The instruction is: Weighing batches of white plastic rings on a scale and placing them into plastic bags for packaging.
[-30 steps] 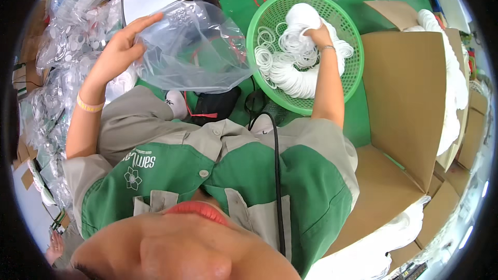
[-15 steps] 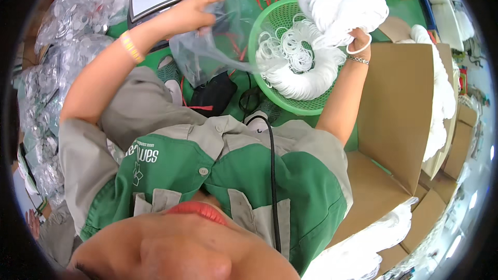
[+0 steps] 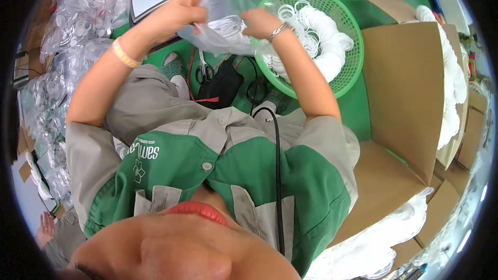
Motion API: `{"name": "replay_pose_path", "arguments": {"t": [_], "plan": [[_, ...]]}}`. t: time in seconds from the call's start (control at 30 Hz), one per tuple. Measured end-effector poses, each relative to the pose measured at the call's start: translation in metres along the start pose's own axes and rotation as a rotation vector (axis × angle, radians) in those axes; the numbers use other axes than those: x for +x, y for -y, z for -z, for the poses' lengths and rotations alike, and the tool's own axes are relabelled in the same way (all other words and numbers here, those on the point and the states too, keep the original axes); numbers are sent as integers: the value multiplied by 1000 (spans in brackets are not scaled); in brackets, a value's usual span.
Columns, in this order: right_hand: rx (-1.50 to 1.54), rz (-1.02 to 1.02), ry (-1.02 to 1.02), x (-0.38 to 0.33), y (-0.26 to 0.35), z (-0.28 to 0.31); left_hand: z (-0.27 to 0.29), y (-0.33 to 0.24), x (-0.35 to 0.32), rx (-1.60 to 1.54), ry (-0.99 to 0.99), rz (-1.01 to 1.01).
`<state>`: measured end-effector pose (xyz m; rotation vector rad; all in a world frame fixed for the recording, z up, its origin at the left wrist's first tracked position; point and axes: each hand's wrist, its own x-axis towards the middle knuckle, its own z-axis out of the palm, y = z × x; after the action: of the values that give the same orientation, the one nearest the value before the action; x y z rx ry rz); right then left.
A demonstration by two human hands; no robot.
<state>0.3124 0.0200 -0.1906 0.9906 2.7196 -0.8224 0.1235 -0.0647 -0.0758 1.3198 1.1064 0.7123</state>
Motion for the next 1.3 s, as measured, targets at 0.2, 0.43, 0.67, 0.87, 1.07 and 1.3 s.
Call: {"name": "replay_pose_path", "arguments": {"t": [0.2, 0.43, 0.67, 0.87, 1.07, 1.3], "plan": [[1004, 189, -46, -54, -22, 96, 49, -8, -25, -119, -32, 35], [308, -430, -73, -39, -204, -48, 47, -23, -47, 74, -271, -44], [-116, -437, 351, -10, -107, -101, 62, -11, -57, 114, -331, 26], [-131, -305, 185, 0, -112, -156, 58, -12, -51, 109, -325, 59], [44, -401, -260, 10, -134, -157, 75, -9, -58, -3, -264, -40], [590, -403, -720, -8, -206, -63, 85, 2, -61, -108, -190, -111]]}}
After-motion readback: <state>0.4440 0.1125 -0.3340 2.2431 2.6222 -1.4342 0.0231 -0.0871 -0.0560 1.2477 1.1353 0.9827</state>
